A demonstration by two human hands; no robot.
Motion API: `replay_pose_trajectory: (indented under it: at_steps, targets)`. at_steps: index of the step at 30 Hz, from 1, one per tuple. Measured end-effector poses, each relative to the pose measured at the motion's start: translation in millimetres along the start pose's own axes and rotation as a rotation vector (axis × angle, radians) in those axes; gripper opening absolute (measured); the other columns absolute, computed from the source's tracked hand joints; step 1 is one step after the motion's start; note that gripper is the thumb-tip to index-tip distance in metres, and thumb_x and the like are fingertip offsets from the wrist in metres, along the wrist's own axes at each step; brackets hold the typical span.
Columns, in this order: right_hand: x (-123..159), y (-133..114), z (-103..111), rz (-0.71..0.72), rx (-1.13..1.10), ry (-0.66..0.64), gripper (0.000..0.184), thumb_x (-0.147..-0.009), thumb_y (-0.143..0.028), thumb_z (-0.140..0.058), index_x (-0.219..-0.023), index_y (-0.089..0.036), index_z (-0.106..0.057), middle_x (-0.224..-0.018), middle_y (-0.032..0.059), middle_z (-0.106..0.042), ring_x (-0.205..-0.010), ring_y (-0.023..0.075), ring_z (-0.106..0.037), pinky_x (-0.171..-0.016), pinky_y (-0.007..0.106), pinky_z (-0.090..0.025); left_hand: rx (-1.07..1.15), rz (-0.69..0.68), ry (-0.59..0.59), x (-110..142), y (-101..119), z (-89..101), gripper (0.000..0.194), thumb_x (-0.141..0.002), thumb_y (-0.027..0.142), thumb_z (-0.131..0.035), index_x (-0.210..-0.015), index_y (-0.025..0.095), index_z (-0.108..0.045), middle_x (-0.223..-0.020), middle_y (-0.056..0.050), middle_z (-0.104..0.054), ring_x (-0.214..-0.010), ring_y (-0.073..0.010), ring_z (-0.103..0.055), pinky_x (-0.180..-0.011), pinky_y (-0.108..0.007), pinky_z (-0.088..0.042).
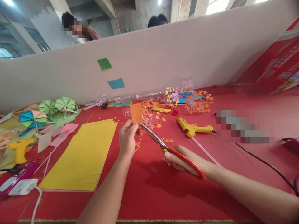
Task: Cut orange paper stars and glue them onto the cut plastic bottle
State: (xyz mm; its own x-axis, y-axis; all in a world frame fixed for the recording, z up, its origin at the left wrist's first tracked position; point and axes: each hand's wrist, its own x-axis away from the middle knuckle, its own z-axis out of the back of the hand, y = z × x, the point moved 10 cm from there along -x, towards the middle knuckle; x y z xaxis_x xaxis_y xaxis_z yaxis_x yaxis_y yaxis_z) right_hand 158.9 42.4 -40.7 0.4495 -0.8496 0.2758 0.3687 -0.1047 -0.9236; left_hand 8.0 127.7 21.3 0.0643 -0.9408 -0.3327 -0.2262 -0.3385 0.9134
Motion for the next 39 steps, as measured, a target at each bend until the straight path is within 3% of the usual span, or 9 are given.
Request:
replay_pose_trajectory:
  at_steps: [26, 39]
  targets:
    - [-0.2, 6.0, 2.0, -0.066, -0.026, 0.018, 0.066, -0.070, -0.084, -0.042, -0.063, -0.019, -0.046, -0.046, -0.0066, -0.038, -0.038, 0.0066, -0.034, -0.038, 0.019, -0.026, -0.015, 0.002, -0.022, 1.0, -0.3, -2.7, 0.015, -0.078, 0.025, -0.057, -0.065, 0.018, -0.058, -0.057, 0.003, -0.055, -0.049, -0.0082, -0.050, -0.050, -0.020, -0.040]
    - [-0.9, 8.8, 3.7, -0.090, -0.027, 0.036, 0.062, -0.071, -0.081, -0.047, -0.062, -0.019, -0.044, -0.048, -0.0064, -0.039, -0.036, 0.0054, -0.034, -0.035, 0.018, -0.026, -0.020, 0.005, -0.019, 0.5, -0.2, -1.6, 0.014, -0.078, 0.025, -0.058, -0.066, 0.018, -0.059, -0.057, 0.003, -0.055, -0.049, -0.0087, -0.050, -0.050, -0.021, -0.041]
